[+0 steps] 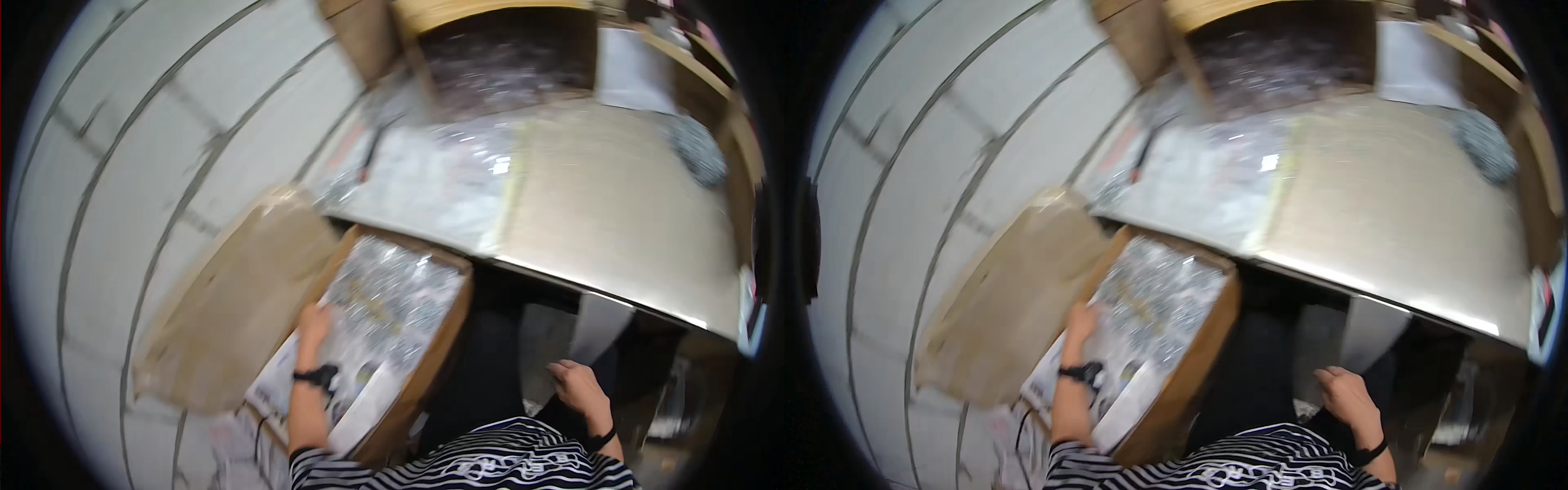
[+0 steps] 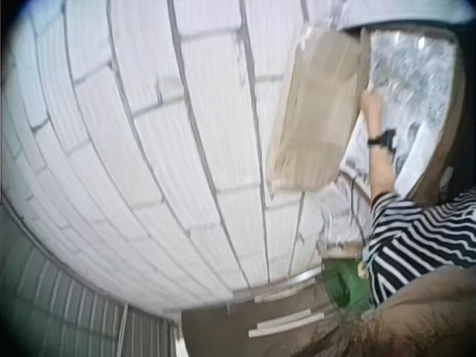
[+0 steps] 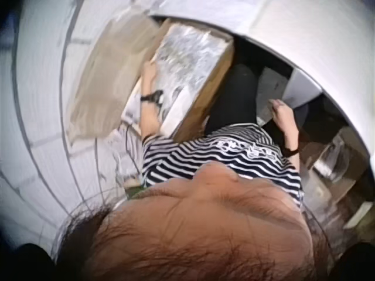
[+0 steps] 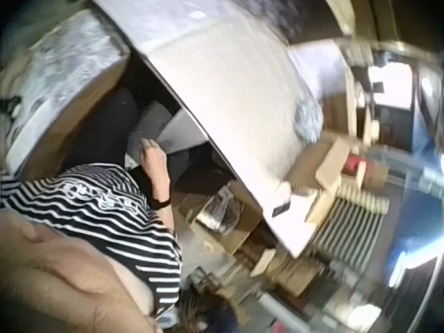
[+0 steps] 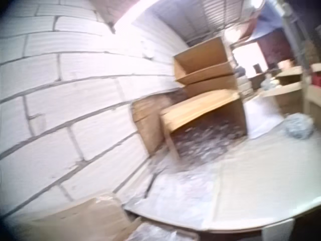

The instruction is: Manually sorting and packaging small metal springs into plastic bags at an industrial workstation.

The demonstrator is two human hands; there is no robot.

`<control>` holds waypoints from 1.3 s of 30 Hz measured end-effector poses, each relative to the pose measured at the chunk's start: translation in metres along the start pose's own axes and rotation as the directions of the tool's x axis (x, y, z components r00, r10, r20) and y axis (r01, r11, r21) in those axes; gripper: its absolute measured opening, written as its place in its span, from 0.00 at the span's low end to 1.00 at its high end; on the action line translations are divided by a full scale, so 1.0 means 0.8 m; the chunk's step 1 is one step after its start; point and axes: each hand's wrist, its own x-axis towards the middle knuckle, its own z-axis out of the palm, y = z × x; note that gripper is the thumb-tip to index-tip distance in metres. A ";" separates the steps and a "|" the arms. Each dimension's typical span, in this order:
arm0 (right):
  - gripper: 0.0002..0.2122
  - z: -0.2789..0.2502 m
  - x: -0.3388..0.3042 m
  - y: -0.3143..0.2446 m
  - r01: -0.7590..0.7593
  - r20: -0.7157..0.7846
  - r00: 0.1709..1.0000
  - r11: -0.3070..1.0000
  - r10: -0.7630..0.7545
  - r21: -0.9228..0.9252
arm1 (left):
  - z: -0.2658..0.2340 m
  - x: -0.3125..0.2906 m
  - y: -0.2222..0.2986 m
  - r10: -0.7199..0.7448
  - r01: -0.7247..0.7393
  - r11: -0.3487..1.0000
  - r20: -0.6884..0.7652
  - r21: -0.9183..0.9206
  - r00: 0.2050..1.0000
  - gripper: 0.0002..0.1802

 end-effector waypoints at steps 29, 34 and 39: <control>0.35 -0.240 0.320 0.166 -0.189 0.011 0.974 0.846 0.224 -0.499 | 0.053 0.126 0.476 0.563 -0.509 0.810 0.142 -0.290 0.814 0.36; 0.30 -0.201 0.193 0.192 -0.093 -0.086 0.995 0.858 0.057 -0.506 | 0.087 0.131 0.439 0.488 -0.432 0.802 0.036 -0.411 0.872 0.27; 0.26 -0.206 0.119 0.187 -0.031 -0.098 0.995 0.900 -0.013 -0.434 | 0.082 0.121 0.436 0.370 -0.217 0.709 0.092 -0.671 0.924 0.14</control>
